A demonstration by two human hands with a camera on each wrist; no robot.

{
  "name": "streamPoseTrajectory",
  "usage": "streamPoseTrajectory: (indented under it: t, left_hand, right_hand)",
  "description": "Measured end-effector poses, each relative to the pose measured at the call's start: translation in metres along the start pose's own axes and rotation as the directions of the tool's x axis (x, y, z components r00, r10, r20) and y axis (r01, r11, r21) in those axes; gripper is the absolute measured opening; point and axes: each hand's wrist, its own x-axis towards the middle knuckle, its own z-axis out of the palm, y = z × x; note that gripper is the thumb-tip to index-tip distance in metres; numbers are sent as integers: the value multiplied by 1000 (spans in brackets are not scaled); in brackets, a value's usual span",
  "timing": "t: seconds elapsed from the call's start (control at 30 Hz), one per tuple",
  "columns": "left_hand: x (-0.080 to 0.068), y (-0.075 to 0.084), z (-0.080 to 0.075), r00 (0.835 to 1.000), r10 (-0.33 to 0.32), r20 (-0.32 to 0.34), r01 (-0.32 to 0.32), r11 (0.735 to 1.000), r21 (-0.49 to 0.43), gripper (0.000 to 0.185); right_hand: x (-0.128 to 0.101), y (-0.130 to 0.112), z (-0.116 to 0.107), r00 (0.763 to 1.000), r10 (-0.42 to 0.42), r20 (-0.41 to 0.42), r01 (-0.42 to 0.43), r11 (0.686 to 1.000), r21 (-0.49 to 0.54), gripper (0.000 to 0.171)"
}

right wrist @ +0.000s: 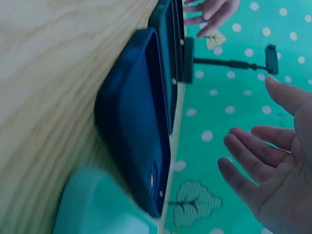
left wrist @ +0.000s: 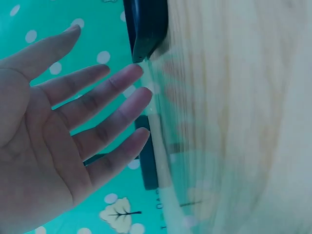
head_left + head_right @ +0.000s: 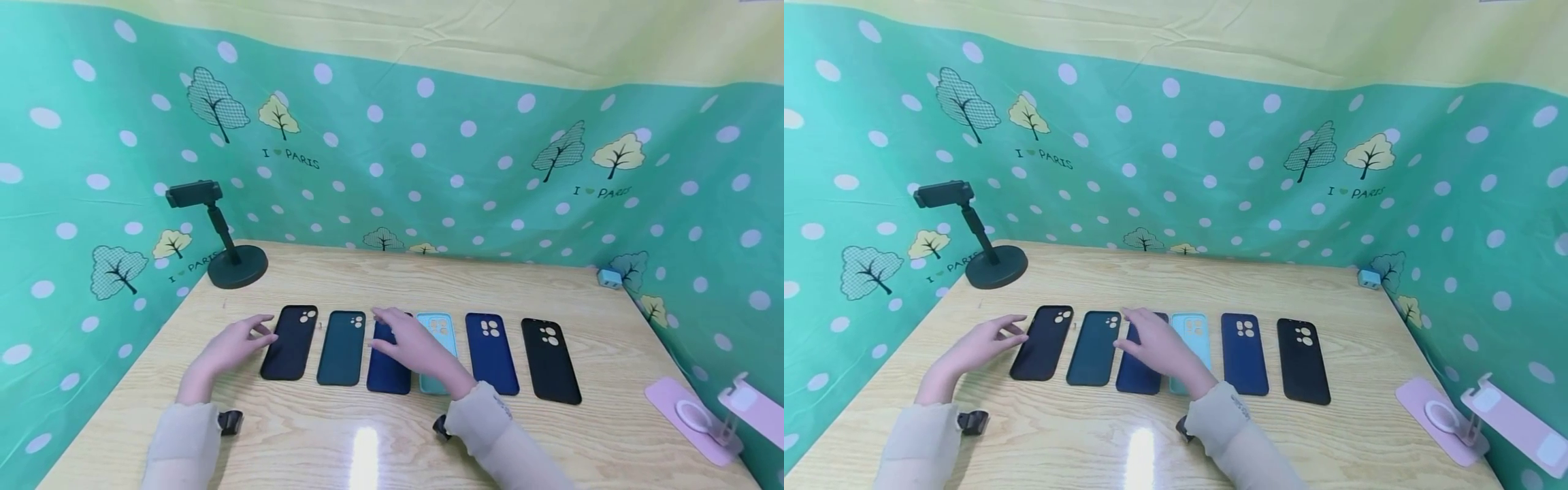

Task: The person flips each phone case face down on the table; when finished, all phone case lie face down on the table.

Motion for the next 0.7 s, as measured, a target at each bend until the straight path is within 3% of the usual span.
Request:
streamPoseTrajectory:
  t: [0.3,0.7]
  left_hand:
    - [-1,-13,0,998,59,6,-58,992,-115,52]
    - [2,-20,3,996,81,27,-76,984,-162,50]
  right_hand:
    - [29,-21,21,998,2,59,-8,995,96,55]
    - [65,-40,51,994,23,104,-41,984,174,50]
